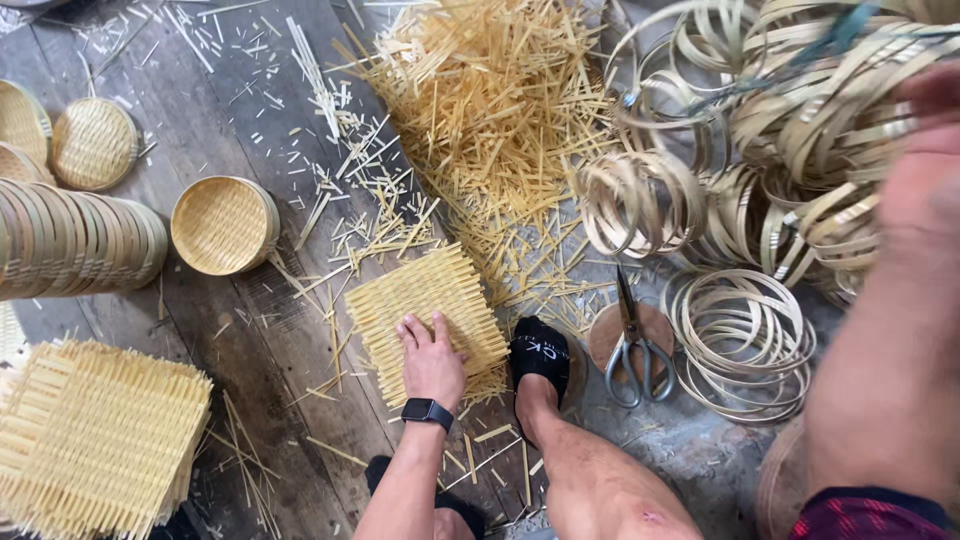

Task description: The person trims the edges of a round bamboo base using scissors and then weaves bamboo strips through a pre-formed bamboo frame to create a basket.

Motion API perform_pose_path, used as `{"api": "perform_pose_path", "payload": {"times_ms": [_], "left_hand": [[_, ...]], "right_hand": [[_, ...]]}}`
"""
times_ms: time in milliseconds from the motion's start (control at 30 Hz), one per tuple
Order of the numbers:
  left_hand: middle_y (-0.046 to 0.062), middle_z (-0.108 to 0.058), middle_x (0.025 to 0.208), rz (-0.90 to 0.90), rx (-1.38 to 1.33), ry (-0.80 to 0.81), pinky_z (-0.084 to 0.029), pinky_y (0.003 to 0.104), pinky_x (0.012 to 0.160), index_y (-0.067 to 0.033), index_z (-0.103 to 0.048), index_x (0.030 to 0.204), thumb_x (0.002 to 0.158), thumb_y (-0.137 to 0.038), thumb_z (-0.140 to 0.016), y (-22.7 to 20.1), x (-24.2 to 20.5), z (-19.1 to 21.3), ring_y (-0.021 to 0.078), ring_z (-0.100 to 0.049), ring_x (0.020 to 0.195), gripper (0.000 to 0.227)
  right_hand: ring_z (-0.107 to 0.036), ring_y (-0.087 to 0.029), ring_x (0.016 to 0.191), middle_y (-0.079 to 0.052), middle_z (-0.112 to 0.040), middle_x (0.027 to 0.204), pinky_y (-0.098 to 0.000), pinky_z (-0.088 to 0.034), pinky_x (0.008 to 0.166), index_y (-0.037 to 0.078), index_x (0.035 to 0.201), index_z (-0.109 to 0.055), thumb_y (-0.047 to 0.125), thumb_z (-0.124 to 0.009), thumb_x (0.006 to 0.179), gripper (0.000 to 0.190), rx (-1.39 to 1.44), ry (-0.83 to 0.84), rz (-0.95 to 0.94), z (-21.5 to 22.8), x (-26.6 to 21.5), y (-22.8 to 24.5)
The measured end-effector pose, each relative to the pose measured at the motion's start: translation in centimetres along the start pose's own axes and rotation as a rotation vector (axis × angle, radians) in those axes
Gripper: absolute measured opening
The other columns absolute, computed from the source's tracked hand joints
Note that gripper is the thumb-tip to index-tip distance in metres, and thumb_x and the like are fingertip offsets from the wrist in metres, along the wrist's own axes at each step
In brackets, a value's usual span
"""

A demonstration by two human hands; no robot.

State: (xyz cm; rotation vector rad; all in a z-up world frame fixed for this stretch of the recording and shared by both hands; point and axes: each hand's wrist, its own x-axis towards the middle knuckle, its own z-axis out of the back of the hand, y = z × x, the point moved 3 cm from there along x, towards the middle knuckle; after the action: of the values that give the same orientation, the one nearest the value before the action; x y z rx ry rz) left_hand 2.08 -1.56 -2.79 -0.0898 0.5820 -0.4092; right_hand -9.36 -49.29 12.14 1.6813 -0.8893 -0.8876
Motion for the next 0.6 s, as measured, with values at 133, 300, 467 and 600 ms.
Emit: {"api": "perform_pose_path", "payload": {"times_ms": [133,300,467,600], "left_hand": [[0.04,-0.022,0.156,0.006,0.0,0.009,-0.027,0.047,0.12,-0.0041,-0.033,0.154,0.086,-0.031,-0.076,0.1,0.0,-0.1,0.0536,-0.024,0.147,0.086],[0.04,-0.021,0.156,0.0,0.006,0.004,-0.026,0.048,0.12,-0.0041,-0.031,0.155,0.087,-0.031,-0.076,0.2,0.2,-0.3,0.0542,-0.023,0.147,0.085],[0.04,-0.019,0.157,0.011,0.017,0.037,-0.025,0.048,0.12,-0.0043,-0.029,0.156,0.088,-0.031,-0.075,0.1,0.0,-0.1,0.0539,-0.022,0.147,0.087],[0.037,-0.019,0.159,0.032,-0.039,0.023,-0.027,0.047,0.12,-0.0069,-0.03,0.155,0.086,-0.03,-0.076,-0.2,-0.1,0.7,0.0508,-0.021,0.149,0.086]], "right_hand": [[-0.071,-0.028,0.071,-0.017,-0.07,0.095,-0.0382,-0.061,0.061,-0.002,0.122,-0.057,0.017,-0.058,0.106,0.025,-0.201,0.194,-0.147,-4.4,-6.2,-3.2],[-0.069,-0.03,0.072,-0.017,-0.07,0.101,-0.0395,-0.059,0.062,-0.005,0.133,-0.048,0.015,-0.059,0.103,0.038,-0.317,0.376,-0.145,-11.9,-8.5,-4.9],[-0.068,-0.032,0.073,-0.018,-0.069,0.108,-0.0409,-0.057,0.063,-0.008,0.144,-0.039,0.013,-0.059,0.1,0.053,-0.461,0.322,0.319,-16.3,-0.1,2.8],[-0.066,-0.034,0.073,-0.019,-0.069,0.113,-0.042,-0.056,0.063,-0.01,0.153,-0.032,0.011,-0.059,0.098,0.065,-1.015,0.458,0.562,-19.0,1.6,0.3]]}}
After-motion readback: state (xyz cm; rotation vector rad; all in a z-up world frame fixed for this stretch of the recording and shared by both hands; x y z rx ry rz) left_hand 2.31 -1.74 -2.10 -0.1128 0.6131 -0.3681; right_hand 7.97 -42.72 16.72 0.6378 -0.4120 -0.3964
